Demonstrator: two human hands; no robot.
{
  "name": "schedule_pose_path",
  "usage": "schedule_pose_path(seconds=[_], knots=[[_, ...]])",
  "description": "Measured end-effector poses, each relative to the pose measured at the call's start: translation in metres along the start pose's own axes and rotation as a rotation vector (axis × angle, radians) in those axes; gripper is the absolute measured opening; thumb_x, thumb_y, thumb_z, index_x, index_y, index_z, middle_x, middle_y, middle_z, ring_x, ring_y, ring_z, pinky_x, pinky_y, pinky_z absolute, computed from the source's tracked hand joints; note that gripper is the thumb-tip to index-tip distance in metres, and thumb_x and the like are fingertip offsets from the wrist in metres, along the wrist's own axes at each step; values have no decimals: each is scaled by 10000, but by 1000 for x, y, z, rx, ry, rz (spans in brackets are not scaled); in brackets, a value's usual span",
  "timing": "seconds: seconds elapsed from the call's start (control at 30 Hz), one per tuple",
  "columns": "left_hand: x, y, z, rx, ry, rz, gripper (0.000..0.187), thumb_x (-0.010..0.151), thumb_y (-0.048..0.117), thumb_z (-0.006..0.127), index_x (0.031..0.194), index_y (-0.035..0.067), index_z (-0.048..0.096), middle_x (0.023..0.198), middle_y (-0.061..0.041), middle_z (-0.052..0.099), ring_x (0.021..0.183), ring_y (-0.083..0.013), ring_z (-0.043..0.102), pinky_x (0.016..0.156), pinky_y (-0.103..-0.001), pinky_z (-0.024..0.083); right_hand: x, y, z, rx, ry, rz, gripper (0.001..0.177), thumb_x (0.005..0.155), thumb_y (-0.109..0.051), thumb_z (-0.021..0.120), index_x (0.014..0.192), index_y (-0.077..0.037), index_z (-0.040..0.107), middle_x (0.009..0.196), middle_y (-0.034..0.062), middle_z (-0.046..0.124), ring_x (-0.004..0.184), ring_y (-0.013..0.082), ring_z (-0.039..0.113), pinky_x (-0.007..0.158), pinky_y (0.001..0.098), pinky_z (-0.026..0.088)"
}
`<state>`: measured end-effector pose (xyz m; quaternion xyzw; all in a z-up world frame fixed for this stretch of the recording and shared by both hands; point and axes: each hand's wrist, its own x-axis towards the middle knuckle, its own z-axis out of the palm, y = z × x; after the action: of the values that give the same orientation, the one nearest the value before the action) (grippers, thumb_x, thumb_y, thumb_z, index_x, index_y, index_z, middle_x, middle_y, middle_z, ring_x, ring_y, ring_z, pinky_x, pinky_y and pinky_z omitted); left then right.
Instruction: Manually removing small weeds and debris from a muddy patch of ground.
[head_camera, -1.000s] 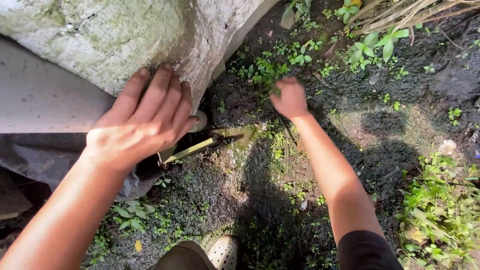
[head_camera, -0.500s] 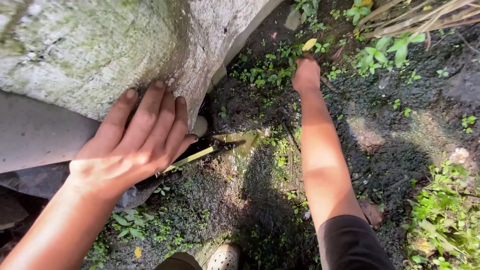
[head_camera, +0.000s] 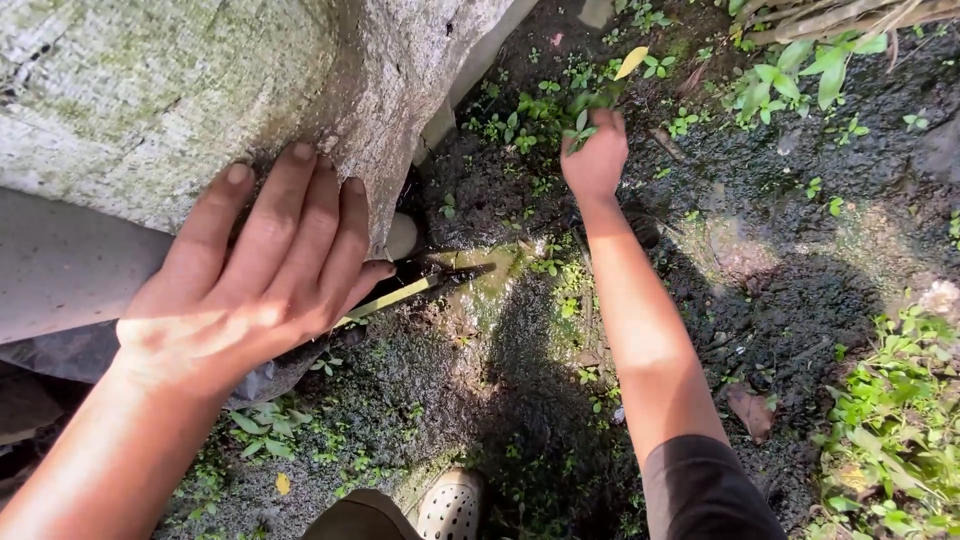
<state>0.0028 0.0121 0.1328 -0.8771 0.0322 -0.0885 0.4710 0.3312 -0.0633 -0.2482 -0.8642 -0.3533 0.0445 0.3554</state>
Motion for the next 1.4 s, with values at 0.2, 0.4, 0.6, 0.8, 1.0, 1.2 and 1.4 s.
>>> schedule_pose_path(seconds=[0.2,0.4,0.6,0.8,1.0,1.2,1.4], knots=[[0,0,1,10,15,1,560,1127,622,370,1153,194,729,1171,-24,749,1189,-200,651,1033,-359,423,4,-6,21,-327,-140,-9,837,810,-217,893,1487,-10,445,1283,224,550,1141,404,601,964,499,583],[-1,0,0,-3,16,-5,547,1139,600,366,1165,193,729,1170,-15,746,1192,-195,644,1050,-356,414,4,5,31,-322,-46,-98,577,608,321,649,1085,13,753,1070,187,715,855,325,729,709,379,674],[0,-1,1,2,28,-5,499,1132,539,387,1145,187,740,1178,-20,759,1179,-187,654,1052,-353,422,-2,-51,16,74,-77,-228,330,771,198,665,1036,15,737,1094,151,705,881,261,762,738,251,723],[-2,0,3,11,14,3,562,1148,638,392,1197,194,733,1180,-7,745,1213,-202,632,1079,-378,408,16,-105,-2,-411,-370,-413,847,771,-193,889,1503,-86,477,1340,122,611,1124,304,640,882,394,650],[-1,-1,2,-9,37,-11,548,1158,574,360,1176,171,732,1160,-9,728,1194,-185,625,1058,-353,437,24,-80,10,-886,-682,-601,522,878,131,599,1262,-215,671,1115,104,650,764,188,702,513,275,676],[-3,-1,0,21,33,-11,594,1176,668,392,1161,177,727,1184,-14,724,1219,-190,616,1079,-356,443,4,-71,-58,-520,-836,-75,354,899,228,598,1163,3,668,882,150,662,681,238,670,593,305,662],[-13,6,5,83,20,-22,742,1165,837,266,1192,238,703,1235,32,720,1261,-164,600,1112,-344,439,-37,7,-147,-196,-569,-157,355,891,141,526,1138,-8,733,1146,185,742,1014,358,713,947,532,579]])
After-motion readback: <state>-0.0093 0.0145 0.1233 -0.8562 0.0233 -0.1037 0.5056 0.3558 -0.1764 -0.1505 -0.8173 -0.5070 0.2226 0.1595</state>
